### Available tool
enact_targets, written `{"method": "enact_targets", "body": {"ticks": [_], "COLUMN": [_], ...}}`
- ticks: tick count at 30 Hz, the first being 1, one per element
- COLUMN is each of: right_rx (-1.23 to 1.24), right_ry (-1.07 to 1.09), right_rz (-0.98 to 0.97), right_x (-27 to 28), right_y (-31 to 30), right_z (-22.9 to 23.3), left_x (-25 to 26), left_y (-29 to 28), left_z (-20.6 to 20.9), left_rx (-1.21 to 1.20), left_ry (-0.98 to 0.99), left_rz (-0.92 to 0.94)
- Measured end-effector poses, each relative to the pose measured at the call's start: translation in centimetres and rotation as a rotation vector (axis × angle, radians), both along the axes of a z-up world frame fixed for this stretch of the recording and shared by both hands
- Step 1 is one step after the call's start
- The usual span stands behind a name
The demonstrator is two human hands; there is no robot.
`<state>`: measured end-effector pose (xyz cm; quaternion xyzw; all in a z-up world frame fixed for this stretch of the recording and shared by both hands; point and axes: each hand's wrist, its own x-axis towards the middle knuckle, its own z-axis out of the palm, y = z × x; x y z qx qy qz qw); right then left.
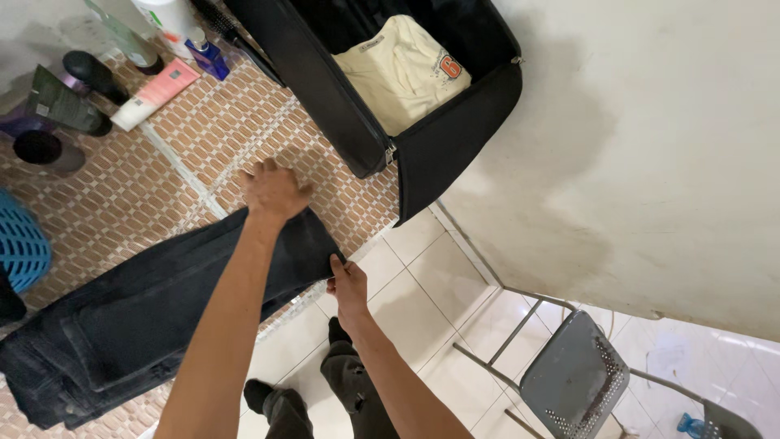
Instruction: The person folds a pair of dark trousers on a tiled surface, aligning the legs and folding them into a compact rectangle. The folded trousers are then placed into an open black suitcase. The person then picks up a black jacket from a nearby pile and begins to fold it.
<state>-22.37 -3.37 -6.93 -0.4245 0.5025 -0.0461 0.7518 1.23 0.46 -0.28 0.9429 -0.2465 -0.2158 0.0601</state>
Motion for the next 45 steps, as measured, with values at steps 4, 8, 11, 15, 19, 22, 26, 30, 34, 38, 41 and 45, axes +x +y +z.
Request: {"method": "enact_targets", "body": {"ticks": [4, 8, 11, 15, 19, 22, 26, 30, 34, 38, 41, 45], "right_rx": [-0.109, -0.169, -0.169, -0.143, -0.529, -0.833, -1.181, -1.268, -1.463, -1.581, -1.583, -1.582], "right_ry": [-0.042, -0.102, -0.124, -0.022, 0.195, 0.051, -0.043, -0.206, -0.145, -0.028, 0.015, 0.026], "right_rz": [0.015, 0.001, -0.012, 0.015, 0.237, 0.176, 0.381, 0.784, 1.160, 1.231, 1.307, 1.373], "right_x": [0.5, 0.6, 0.9, 0.9, 1.0, 0.9, 2.0, 3.7, 5.9, 7.4, 7.9, 8.2], "right_y": [0.2, 0.4, 0.3, -0.4, -0.6, -0.4, -0.3, 0.7, 2.5, 2.9, 2.9, 2.5], "right_z": [0.9, 1.2, 1.2, 0.9, 1.0, 2.8, 6.9, 9.9, 10.1, 8.4, 7.1, 5.8], "left_x": [-1.9, -1.2, -0.4, -0.2, 0.0, -0.2, -2.3, -5.8, -10.6, -14.6, -16.7, -18.1], "left_y": [-0.9, -2.2, -2.7, -2.4, -1.1, 0.7, 5.4, 13.0, 20.6, 26.3, 29.2, 30.4], "left_z": [-0.3, -1.9, -3.5, -4.9, -4.2, -2.3, 0.6, 3.0, 4.4, 3.5, 1.8, -0.6], "left_rx": [0.137, 0.223, 0.179, 0.078, -0.075, -0.319, -0.772, -0.732, -0.509, -0.194, -0.054, -0.097], "left_ry": [-0.082, -0.014, -0.014, 0.045, 0.103, 0.077, -0.104, -0.321, -0.420, -0.436, -0.411, -0.376], "left_rz": [-0.107, -0.055, 0.060, 0.282, 0.252, 0.170, 0.312, 0.413, 0.488, 0.420, 0.344, 0.385]}}
